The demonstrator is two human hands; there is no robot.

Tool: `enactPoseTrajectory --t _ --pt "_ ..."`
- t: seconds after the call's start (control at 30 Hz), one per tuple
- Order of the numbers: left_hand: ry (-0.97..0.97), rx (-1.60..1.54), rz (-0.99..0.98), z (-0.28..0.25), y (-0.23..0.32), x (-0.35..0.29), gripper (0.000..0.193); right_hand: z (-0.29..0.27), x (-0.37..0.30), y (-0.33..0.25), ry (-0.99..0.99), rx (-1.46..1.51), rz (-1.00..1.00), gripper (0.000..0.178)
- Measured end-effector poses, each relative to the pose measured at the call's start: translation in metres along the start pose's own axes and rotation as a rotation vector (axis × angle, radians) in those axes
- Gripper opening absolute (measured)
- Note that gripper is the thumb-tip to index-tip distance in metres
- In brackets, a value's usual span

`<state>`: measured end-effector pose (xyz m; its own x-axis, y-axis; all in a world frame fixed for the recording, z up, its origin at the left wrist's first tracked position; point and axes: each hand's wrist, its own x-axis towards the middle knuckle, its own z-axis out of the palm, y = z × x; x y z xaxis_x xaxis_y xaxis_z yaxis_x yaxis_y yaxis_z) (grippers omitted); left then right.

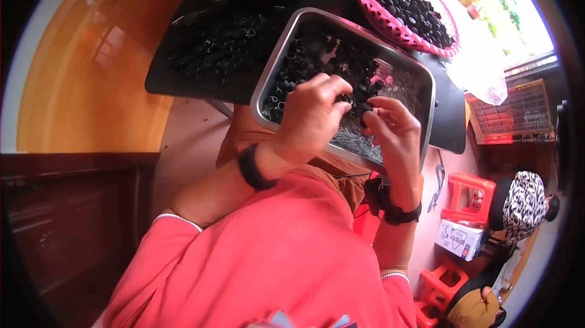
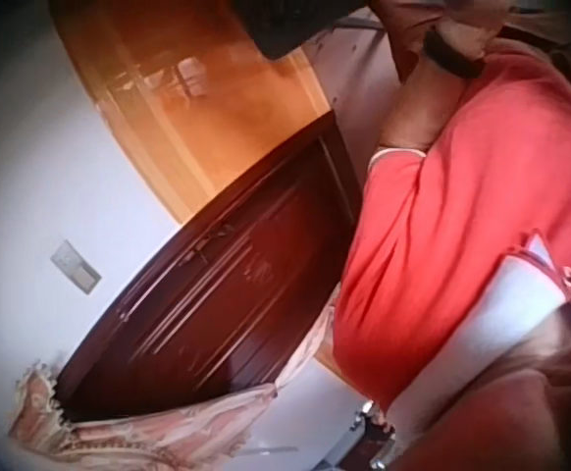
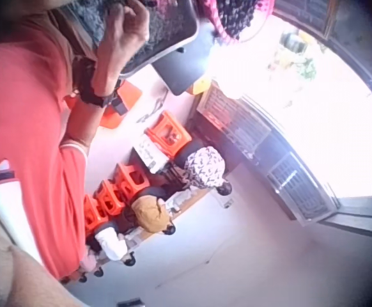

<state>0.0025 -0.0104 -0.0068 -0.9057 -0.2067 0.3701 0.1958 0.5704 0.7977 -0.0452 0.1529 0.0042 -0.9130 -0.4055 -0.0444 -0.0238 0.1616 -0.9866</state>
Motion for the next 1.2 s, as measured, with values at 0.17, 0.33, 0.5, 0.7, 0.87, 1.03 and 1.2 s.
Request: enactPoseTrajectory --t 0.17,0.33,0.5,0.7,0.87,1.03,1.2 --pt "-0.188 -0.92 -0.478 -0.006 0.007 0.006 0.023 -0.018 -0.004 0.003 -0.093 0.78 0.239 0.023" --pt "-0.361 -1.061 -0.566 -0.006 0.006 0.006 0.028 -0.023 -0.005 0.012 -0.254 1.051 0.251 0.025" --pt "-0.322 -0.993 -0.449 -0.005 0.012 0.002 0.036 -0.017 -0.007 0.006 -0.274 1.107 0.326 0.027" --pt "-0.224 -0.803 -0.304 -0.009 0.02 -0.006 0.04 -0.015 -0.009 0.008 -0.243 0.927 0.278 0.027" --pt "-0.21 -0.837 -0.338 -0.011 0.015 -0.005 0.027 -0.004 -0.008 -0.001 -0.158 0.924 0.274 0.026" --pt "-0.252 -1.396 -0.852 -0.008 0.004 0.0 0.022 0.013 -0.007 -0.009 0.07 0.823 -0.063 0.029" --pt "-0.327 -1.777 -1.02 -0.006 -0.007 0.007 0.032 0.043 -0.014 -0.029 -0.024 0.098 -0.286 0.038"
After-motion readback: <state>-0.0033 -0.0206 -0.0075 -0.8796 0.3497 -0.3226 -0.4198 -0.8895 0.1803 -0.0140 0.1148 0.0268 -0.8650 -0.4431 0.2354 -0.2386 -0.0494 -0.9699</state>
